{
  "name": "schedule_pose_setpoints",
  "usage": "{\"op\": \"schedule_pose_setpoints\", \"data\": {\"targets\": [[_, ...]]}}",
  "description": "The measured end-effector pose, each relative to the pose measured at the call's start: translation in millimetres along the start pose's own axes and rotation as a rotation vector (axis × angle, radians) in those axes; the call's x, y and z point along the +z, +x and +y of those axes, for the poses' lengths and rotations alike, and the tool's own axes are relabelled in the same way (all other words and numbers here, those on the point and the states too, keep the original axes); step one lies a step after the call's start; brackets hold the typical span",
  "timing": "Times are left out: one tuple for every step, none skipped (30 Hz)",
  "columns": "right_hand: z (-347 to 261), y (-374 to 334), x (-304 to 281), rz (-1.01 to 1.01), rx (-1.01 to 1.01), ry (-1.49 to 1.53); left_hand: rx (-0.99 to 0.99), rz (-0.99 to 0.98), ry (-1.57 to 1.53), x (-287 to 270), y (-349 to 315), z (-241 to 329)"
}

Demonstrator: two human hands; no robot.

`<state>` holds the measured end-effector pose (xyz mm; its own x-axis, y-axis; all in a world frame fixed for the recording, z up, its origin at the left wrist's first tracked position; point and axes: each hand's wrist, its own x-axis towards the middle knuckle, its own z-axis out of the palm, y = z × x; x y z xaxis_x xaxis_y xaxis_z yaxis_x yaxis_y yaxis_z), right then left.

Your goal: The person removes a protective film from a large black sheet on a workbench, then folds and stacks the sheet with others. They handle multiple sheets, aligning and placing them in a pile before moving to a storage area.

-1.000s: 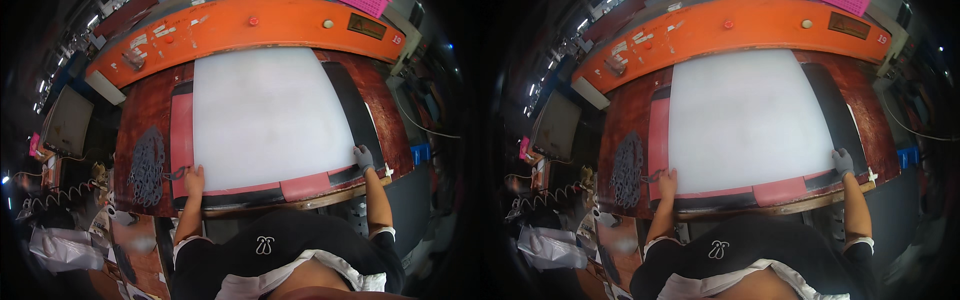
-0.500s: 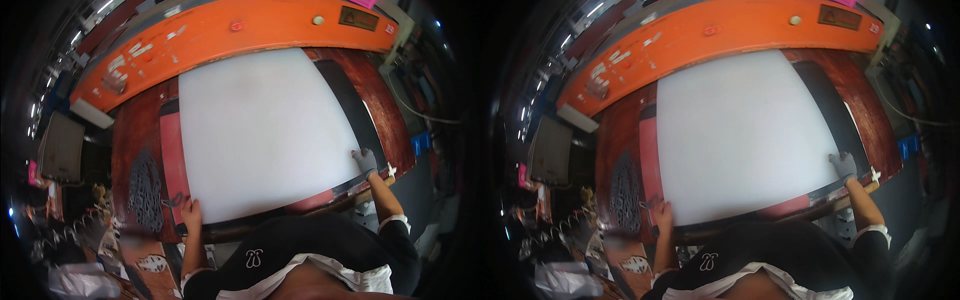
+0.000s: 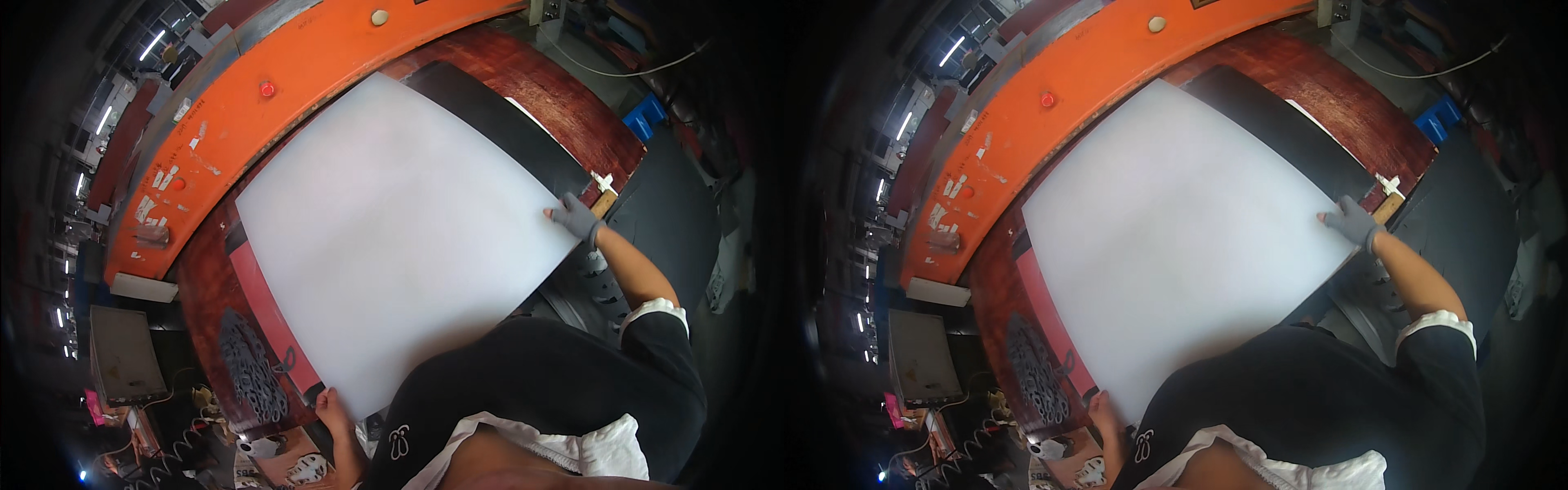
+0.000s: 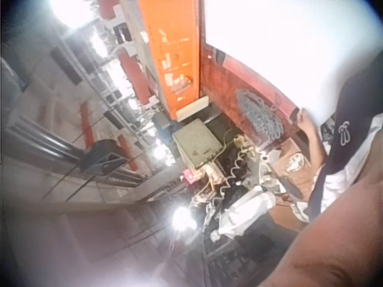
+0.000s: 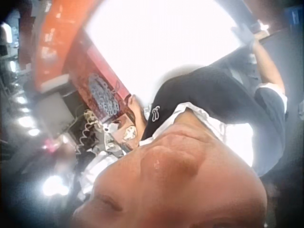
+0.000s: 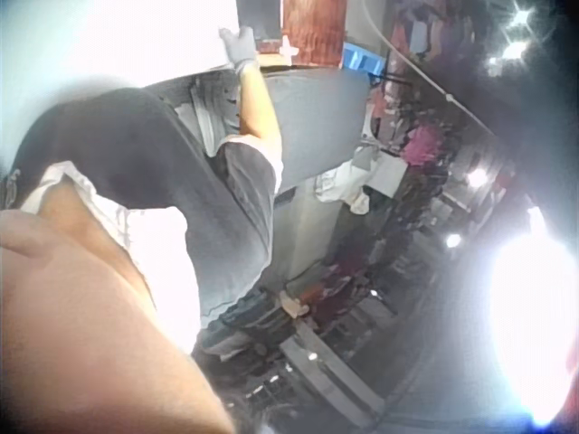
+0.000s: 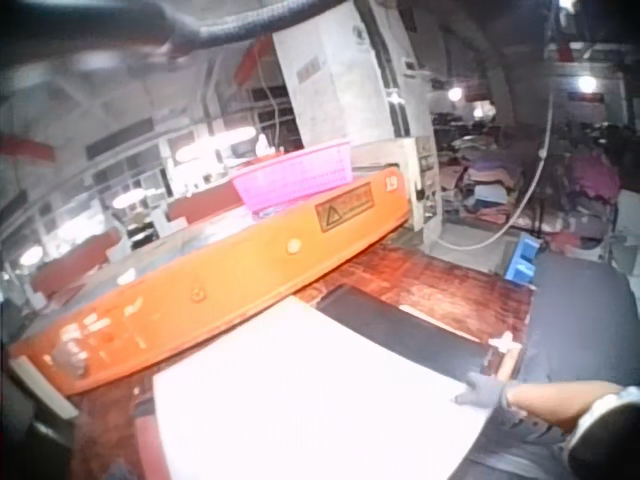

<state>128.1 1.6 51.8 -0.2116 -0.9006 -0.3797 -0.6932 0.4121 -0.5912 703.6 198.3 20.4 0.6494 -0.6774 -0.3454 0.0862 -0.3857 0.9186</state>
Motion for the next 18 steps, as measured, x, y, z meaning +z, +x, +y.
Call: {"op": "schedule_pose_setpoints", "data": {"targets": [[0.0, 2.2, -3.1, 0.021, -0.021, 0.018, 0.046, -0.004, 0.021, 0.2, -4.3, -2.4], [-0.4, 4.3, -8.2, 0.033, -0.001, 0.006, 0.068, -0.006, 0.024, 1.0, -10.8, -5.3], [-1.3, 4.1, -11.7, 0.045, 0.028, -0.010, 0.053, 0.014, 0.016, 1.0, -18.5, -7.2], [-0.9, 1.8, -18.8, 0.014, 0.007, -0.043, 0.062, -0.017, -0.045, 0.4, -26.3, -7.4], [0.5, -3.4, -25.5, -0.010, -0.025, -0.072, 0.130, 0.019, -0.012, -0.9, -34.3, -6.3], [3.4, -10.5, -31.2, -0.032, -0.060, -0.096, 0.157, 0.059, 0.007, -3.1, -43.0, -4.7], [7.7, -19.5, -34.3, -0.069, -0.095, -0.113, 0.174, 0.086, 0.007, -6.3, -53.0, -3.8], [13.6, -29.2, -36.4, -0.080, -0.128, -0.133, 0.234, 0.079, 0.024, -10.0, -62.3, -4.0], [20.8, -38.7, -37.0, -0.043, -0.159, -0.121, 0.213, -0.006, -0.014, -14.5, -71.6, -5.3], [29.8, -48.8, -36.6, -0.013, -0.192, -0.093, 0.149, 0.051, 0.019, -14.9, -81.1, -10.9], [39.0, -56.6, -33.5, 0.017, -0.221, -0.056, 0.131, 0.049, -0.004, -15.1, -87.7, -16.9], [45.8, -59.3, -29.7, 0.013, -0.244, 0.018, 0.137, 0.093, 0.032, -13.4, -91.8, -24.6], [53.0, -58.9, -27.7, -0.004, -0.259, 0.025, 0.141, 0.110, 0.047, -10.7, -96.4, -35.0], [61.2, -59.4, -24.3, -0.034, -0.242, 0.040, 0.140, 0.124, 0.052, -10.1, -101.3, -46.4], [68.5, -57.6, -21.4, -0.061, -0.226, 0.052, 0.138, 0.136, 0.106, -7.9, -102.2, -57.6], [74.8, -55.5, -18.5, -0.039, -0.210, 0.021, 0.140, 0.146, 0.140, -3.5, -100.7, -68.5], [79.9, -53.6, -15.4, -0.017, -0.197, -0.009, 0.100, 0.170, 0.174, -0.4, -99.4, -79.1], [83.6, -52.8, -13.6, 0.005, -0.185, -0.039, 0.121, 0.181, 0.150, 0.7, -100.3, -88.1]]}}
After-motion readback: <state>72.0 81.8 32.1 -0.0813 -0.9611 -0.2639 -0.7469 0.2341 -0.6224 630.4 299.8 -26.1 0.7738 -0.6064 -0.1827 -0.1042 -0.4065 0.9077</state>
